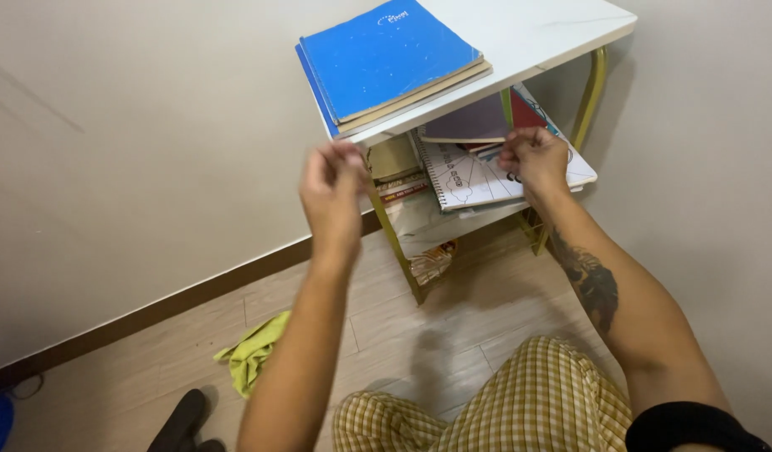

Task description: The recorder is organizing, reviewing, and placing various notebooks and folders onto a small shelving unit while sitting on the floor.

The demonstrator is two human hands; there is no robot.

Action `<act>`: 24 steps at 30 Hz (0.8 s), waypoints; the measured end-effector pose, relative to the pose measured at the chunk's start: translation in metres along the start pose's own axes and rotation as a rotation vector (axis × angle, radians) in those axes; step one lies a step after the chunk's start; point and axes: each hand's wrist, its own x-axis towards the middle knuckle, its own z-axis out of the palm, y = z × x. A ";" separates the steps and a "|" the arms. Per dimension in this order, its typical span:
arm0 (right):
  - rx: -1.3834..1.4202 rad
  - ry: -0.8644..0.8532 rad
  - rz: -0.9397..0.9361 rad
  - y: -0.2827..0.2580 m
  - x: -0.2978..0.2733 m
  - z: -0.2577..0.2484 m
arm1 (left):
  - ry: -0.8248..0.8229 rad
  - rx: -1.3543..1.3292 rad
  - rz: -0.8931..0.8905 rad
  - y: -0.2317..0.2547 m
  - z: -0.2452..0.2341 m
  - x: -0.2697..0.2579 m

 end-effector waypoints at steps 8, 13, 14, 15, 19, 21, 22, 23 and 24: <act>-0.268 -0.049 -0.110 -0.022 -0.032 0.003 | 0.047 0.871 0.232 0.039 0.003 0.064; -0.505 0.055 -0.689 -0.054 -0.043 0.013 | -0.060 1.088 0.036 0.050 0.014 0.067; -0.630 0.076 -0.847 -0.073 -0.045 0.021 | -0.050 1.084 0.042 0.045 0.014 0.069; -0.757 0.096 -1.004 -0.092 -0.047 0.028 | -0.040 1.081 0.049 0.040 0.015 0.072; -0.878 -0.002 -1.086 -0.126 -0.016 0.054 | -0.038 1.088 0.069 0.032 0.014 0.072; -0.971 -0.067 -0.924 -0.123 0.005 0.065 | -0.031 1.053 0.093 0.034 0.011 0.070; -0.968 -0.069 -0.927 -0.126 0.004 0.069 | -0.026 1.054 0.093 0.036 0.011 0.068; -1.010 -0.086 -0.829 -0.129 0.003 0.074 | -0.032 1.050 0.096 0.038 0.010 0.066; -1.053 -0.100 -0.726 -0.131 0.001 0.076 | -0.044 1.045 0.098 0.039 0.011 0.064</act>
